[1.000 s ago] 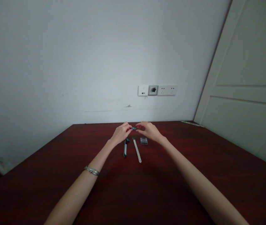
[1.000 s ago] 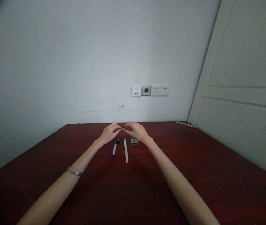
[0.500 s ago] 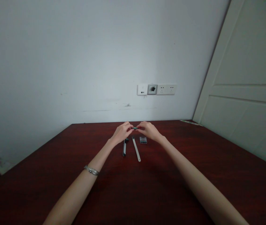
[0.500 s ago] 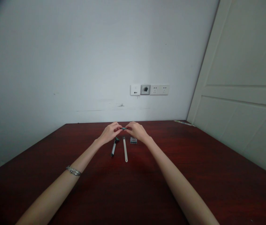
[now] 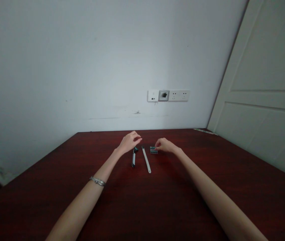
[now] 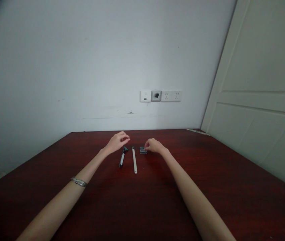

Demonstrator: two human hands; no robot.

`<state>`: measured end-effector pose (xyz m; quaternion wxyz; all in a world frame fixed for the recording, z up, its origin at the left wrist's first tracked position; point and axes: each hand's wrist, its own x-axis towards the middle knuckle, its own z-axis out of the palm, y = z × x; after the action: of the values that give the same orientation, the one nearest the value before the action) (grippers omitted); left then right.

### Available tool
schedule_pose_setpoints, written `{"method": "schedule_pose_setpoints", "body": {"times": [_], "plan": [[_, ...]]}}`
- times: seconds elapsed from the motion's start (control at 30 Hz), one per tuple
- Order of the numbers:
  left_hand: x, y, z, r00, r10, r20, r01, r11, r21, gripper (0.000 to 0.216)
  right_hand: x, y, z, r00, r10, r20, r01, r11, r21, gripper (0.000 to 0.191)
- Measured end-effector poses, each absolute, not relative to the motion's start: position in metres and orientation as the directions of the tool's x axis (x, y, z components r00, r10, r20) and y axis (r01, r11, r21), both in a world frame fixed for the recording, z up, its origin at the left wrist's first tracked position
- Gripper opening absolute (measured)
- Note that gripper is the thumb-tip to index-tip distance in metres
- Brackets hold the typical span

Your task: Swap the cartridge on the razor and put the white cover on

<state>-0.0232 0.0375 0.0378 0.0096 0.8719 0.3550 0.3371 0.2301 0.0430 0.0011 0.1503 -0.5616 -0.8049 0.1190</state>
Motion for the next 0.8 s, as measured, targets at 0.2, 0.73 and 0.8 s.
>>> {"method": "schedule_pose_setpoints", "body": {"times": [0.2, 0.73, 0.8], "plan": [[-0.024, 0.0398, 0.0339, 0.534, 0.641, 0.552, 0.632, -0.736, 0.243, 0.024, 0.2316, 0.0431, -0.0006, -0.331, 0.939, 0.096, 0.871, 0.343, -0.352, 0.018], [-0.0257, 0.043, 0.03, 0.555, 0.664, 0.502, 0.648, -0.723, 0.239, 0.025, 0.232, 0.0452, -0.0038, -0.343, 0.933, 0.113, 0.845, 0.359, -0.397, 0.027], [-0.0264, 0.0438, 0.0298, 0.55, 0.672, 0.496, 0.662, -0.713, 0.232, 0.025, 0.2338, 0.0456, -0.0041, -0.357, 0.922, 0.15, 0.828, 0.387, -0.406, 0.041]]}}
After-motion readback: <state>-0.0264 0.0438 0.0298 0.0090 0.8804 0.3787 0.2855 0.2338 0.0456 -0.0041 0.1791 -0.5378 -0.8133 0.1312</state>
